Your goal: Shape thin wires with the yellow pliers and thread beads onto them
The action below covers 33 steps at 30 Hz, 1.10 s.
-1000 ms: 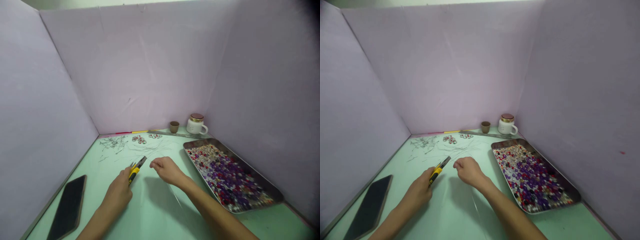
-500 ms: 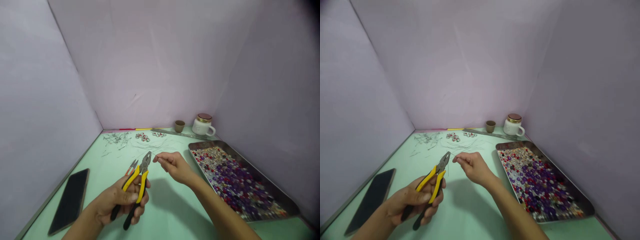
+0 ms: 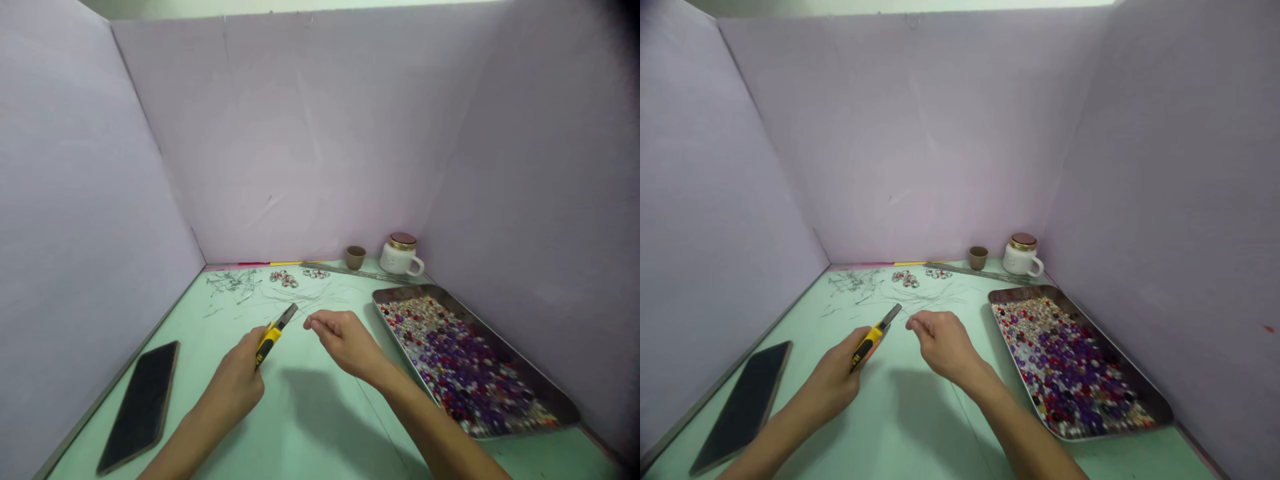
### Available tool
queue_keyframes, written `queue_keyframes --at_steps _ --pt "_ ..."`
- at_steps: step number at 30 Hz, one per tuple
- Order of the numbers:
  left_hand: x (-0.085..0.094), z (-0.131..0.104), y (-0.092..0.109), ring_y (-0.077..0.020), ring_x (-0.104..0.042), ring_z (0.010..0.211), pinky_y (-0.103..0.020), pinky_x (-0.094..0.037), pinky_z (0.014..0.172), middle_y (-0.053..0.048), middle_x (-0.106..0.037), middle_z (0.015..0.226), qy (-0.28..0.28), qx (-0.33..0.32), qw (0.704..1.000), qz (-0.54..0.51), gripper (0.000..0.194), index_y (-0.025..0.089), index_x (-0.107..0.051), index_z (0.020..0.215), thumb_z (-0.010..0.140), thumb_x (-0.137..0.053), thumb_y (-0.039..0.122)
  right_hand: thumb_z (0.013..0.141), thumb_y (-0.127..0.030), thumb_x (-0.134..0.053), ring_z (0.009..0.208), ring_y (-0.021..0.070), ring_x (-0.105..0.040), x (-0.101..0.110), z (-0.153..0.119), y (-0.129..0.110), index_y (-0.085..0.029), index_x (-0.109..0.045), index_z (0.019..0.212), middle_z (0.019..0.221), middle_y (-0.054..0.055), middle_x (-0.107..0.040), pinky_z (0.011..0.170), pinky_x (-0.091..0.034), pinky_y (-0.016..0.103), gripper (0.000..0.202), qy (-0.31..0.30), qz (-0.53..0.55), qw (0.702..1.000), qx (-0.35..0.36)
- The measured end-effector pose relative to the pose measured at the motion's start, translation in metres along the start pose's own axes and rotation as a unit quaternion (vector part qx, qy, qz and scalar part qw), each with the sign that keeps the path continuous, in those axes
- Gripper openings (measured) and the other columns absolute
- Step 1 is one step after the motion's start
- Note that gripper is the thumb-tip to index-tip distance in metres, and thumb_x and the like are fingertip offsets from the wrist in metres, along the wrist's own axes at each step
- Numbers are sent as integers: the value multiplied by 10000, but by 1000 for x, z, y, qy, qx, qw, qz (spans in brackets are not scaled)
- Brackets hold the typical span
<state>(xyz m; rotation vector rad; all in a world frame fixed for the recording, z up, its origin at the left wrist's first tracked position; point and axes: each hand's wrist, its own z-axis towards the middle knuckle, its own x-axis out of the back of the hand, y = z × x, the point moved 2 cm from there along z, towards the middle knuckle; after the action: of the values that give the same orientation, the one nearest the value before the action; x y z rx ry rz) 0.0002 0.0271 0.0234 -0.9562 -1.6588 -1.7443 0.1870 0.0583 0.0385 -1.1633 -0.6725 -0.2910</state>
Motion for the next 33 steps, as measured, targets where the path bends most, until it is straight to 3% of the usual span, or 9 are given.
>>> queue_keyframes --at_steps 3,8,11,13,17,20,26,30,33 --pt "1 -6 4 -114 -457 571 -245 -388 540 6 -484 704 -157 -7 956 -247 193 174 -457 907 722 -424 130 814 -263 -413 463 84 -334 2 3 9 -180 -639 810 483 -37 -409 463 -247 199 241 -5 28 1000 0" --pt "-5 -18 9 -101 -491 542 -234 -404 471 -21 -501 738 -370 -3 758 -538 361 155 -433 1006 685 -557 268 832 -283 -401 442 69 -308 -3 7 17 -158 -622 842 482 -51 -366 441 -266 184 254 -62 144 986 55" --pt "-10 -20 9 -93 -488 522 -231 -413 454 -14 -498 724 -420 11 694 -585 409 168 -428 1003 647 -594 280 838 -287 -394 448 67 -317 -5 7 17 -148 -621 842 490 -48 -383 453 -282 183 267 -58 151 983 85" --pt "-11 -17 9 -98 -486 531 -238 -410 466 -9 -495 720 -396 16 725 -563 402 171 -424 998 647 -587 280 837 -280 -392 450 67 -316 -4 7 17 -150 -625 848 488 -46 -389 453 -273 183 267 -49 121 989 75" --pt "-8 -5 0 -112 -461 552 -254 -384 519 -1 -488 703 -207 14 926 -314 179 170 -453 893 714 -456 175 805 -236 -419 462 71 -301 1 5 14 -172 -652 791 485 -41 -393 463 -243 191 242 -24 14 999 31" --pt "-6 1 -6 -145 -482 656 -264 -369 612 -10 -508 741 -50 5 997 -59 297 193 -467 917 685 -372 34 792 -231 -417 460 73 -297 -2 4 11 -181 -659 755 477 -38 -392 465 -233 196 250 -25 -14 1000 -7" --pt "-8 2 -6 -195 -491 775 -266 -344 627 -70 -509 883 38 35 987 149 530 190 -408 1106 632 -342 -39 797 -261 -404 448 74 -319 -9 2 7 -173 -648 719 457 -37 -400 455 -229 200 271 -26 -6 999 -39" --pt "-5 1 -3 -149 -499 680 -258 -380 629 -21 -515 782 -55 7 995 -84 325 187 -454 985 696 -388 53 803 -253 -406 433 69 -340 -5 5 12 -175 -641 779 454 -45 -410 454 -256 192 249 -40 36 998 -23" --pt "-6 -4 -1 -105 -462 529 -238 -382 497 0 -492 700 -207 20 922 -326 185 165 -455 913 729 -453 179 807 -249 -409 416 63 -345 -4 7 19 -167 -632 816 458 -50 -411 439 -269 184 237 -63 97 993 -15"
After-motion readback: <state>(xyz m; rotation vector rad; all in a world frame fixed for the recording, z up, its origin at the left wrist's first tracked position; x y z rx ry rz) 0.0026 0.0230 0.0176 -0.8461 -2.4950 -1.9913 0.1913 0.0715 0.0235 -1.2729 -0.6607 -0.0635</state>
